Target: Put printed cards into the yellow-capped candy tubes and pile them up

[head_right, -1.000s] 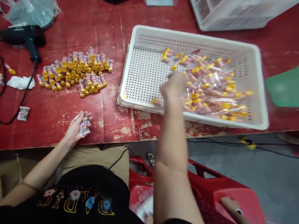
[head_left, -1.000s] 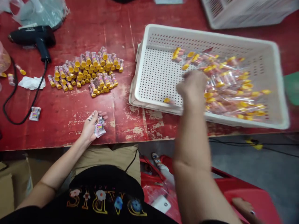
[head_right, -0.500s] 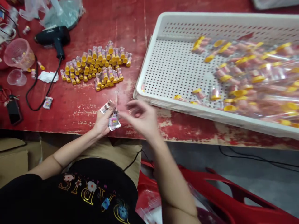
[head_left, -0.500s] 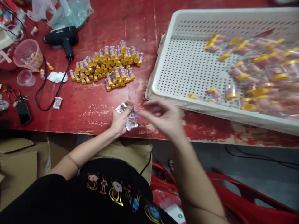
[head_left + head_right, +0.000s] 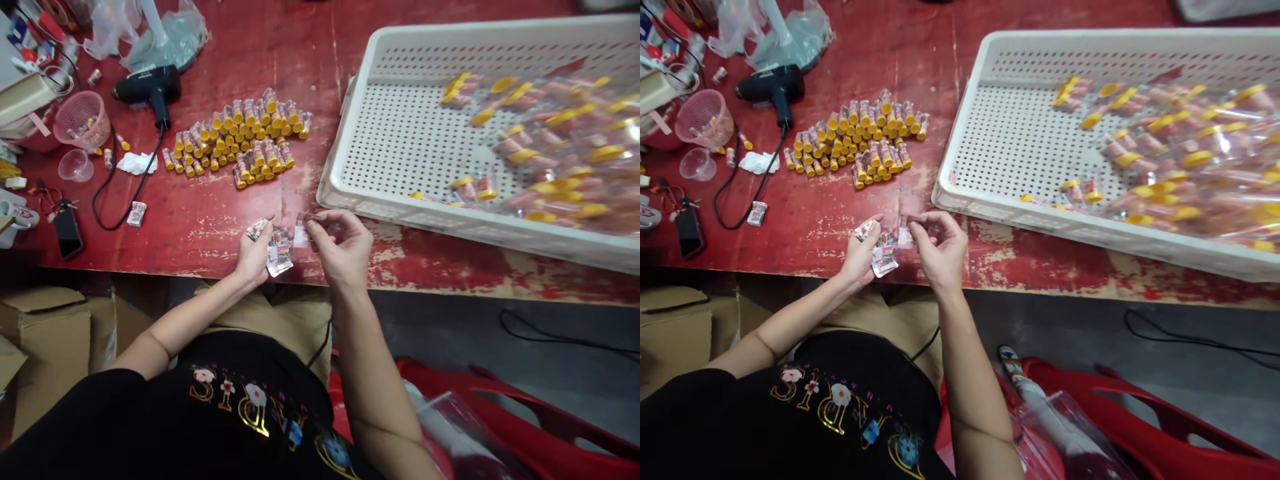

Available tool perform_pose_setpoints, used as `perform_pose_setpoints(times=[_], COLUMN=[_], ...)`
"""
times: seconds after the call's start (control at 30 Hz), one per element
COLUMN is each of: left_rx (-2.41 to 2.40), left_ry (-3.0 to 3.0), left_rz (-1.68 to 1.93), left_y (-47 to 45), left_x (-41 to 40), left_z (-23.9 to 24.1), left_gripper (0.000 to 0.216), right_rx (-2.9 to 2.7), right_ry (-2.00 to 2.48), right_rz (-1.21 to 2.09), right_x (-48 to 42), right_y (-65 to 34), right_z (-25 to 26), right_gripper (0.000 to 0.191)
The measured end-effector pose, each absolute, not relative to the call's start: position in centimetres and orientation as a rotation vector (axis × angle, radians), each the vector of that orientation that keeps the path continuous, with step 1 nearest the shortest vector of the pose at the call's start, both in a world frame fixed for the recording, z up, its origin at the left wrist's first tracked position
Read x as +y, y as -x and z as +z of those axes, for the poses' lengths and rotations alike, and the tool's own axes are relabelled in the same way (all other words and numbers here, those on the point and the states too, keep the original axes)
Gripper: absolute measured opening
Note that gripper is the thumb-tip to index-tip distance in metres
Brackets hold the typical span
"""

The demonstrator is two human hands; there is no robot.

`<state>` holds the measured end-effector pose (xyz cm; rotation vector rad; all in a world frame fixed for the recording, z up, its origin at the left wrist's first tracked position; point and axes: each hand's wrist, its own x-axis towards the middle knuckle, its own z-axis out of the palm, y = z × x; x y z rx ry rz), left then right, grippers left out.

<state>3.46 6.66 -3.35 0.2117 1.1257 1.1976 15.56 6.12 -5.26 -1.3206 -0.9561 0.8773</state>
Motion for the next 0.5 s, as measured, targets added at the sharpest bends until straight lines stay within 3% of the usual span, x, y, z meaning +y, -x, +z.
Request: perform_pose_setpoints(times=[0.13, 0.3, 0.5], left_rx=[1.024, 1.017, 1.005], left_ry=[-0.322, -0.366, -0.358], left_rz=[1.047, 1.134, 1.11], left_y=[-3.1, -3.7, -4.0], left_x=[5.9, 5.5, 6.5], left_z=[-3.5, -3.0, -3.8], left_gripper=[0.032, 0.04, 0.048], right_rx=[-1.026, -1.042, -1.061], right_ry=[1.368, 1.278, 1.288], right_rz=[0.9, 1.013, 1.054], right_x=[6.4, 6.2, 6.7], right_y=[-16.1, -15.9, -15.6], right_z=[-4.9, -4.8, -5.9], right_gripper=[0.024, 0.039, 0.033])
